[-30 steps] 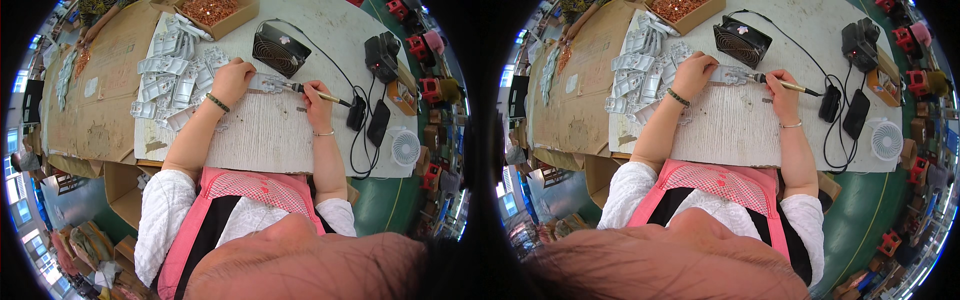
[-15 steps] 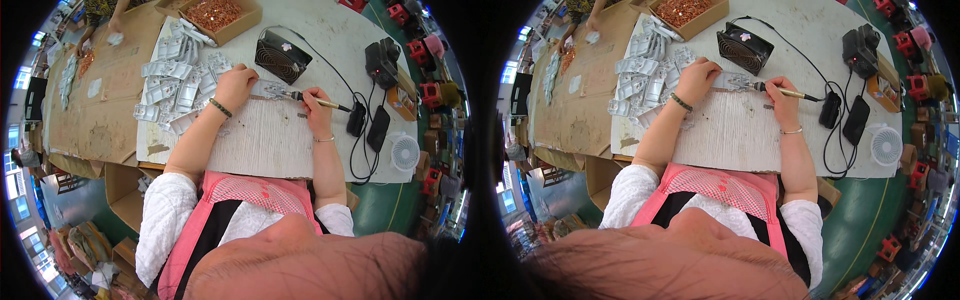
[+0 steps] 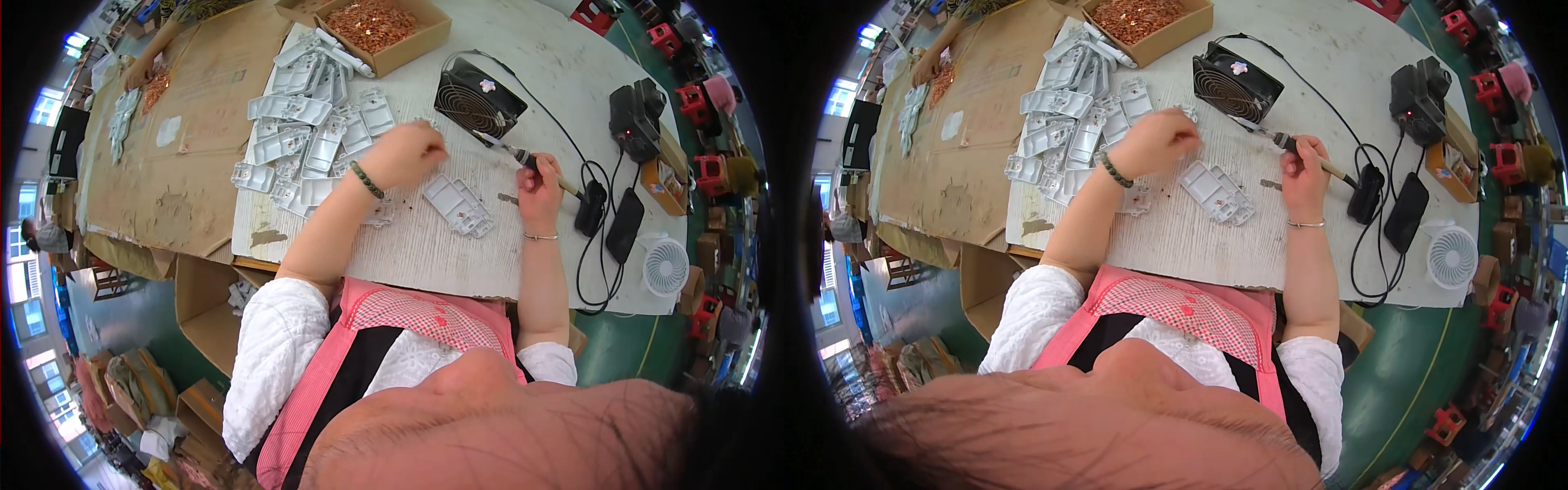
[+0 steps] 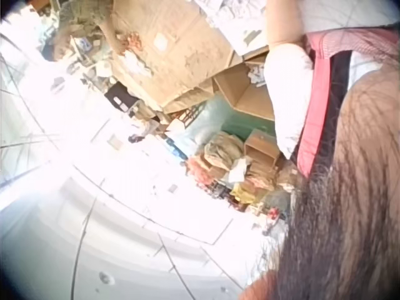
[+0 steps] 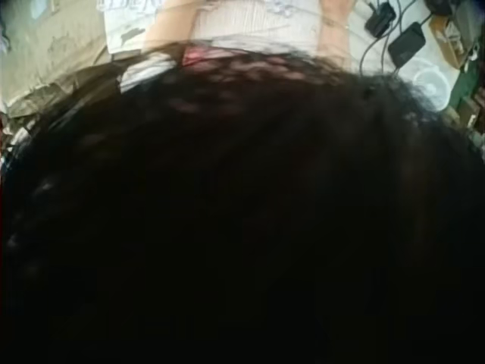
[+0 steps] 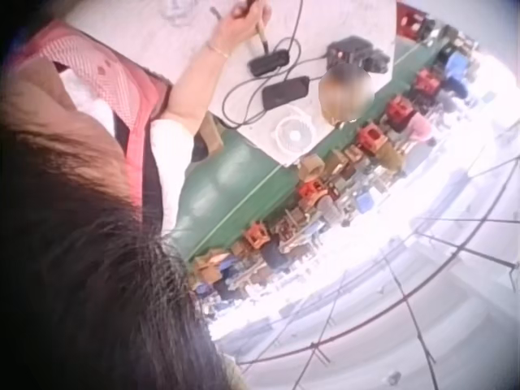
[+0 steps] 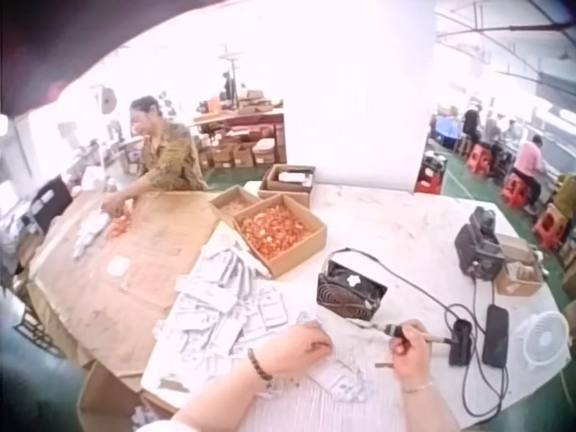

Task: The recorder is soldering components into plastic electronic housings at a factory workbench.

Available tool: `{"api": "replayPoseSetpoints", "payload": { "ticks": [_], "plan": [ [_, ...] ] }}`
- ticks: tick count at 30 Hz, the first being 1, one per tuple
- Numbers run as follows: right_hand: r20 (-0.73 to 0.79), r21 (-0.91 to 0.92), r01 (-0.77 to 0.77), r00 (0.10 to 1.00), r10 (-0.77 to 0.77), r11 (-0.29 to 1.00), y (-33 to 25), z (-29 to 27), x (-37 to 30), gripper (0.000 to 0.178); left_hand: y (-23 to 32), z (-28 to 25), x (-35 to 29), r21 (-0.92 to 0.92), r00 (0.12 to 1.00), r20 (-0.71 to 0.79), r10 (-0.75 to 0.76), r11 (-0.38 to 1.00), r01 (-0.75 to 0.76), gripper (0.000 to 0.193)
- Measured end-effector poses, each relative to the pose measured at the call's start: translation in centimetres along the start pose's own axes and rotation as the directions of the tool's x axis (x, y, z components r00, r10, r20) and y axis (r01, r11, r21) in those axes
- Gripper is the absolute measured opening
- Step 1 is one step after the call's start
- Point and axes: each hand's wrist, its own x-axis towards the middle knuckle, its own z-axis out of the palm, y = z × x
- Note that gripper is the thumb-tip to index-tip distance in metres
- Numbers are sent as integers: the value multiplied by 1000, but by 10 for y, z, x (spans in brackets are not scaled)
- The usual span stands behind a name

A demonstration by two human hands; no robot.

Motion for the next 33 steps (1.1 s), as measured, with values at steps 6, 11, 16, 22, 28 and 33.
{"api": "replayPoseSetpoints", "payload": {
  "ticks": [6, 11, 16, 22, 28, 33],
  "plan": [
    [5, -56, 2, 1000, -1, 998, 1, 1, -1, 8, 3, 0, -5, 359, 973, -7, -229, 908, 216, 22],
    [-4, -73, 14, 1000, -14, 997, -1, 8, -1, 8, -1, 16, -6, 419, 995, -52, -90, 902, 103, 17],
    [33, -296, -31, 999, 43, 955, -2, 12, -6, 10, -8, 18, -5, 368, 999, -39, 18, 930, -2, 8],
    [55, -542, 19, 998, 12, 840, 0, 14, -7, 15, -5, 18, -4, 412, 994, -48, 101, 908, -72, 5],
    [47, -577, 31, 999, -5, 816, 1, 15, -8, 15, -4, 18, -3, 415, 991, -53, 122, 906, -89, 6],
    [59, -603, 45, 998, -12, 796, 1, 15, -7, 15, -3, 17, -2, 428, 992, -41, 116, 900, -88, 7]
  ]
}}
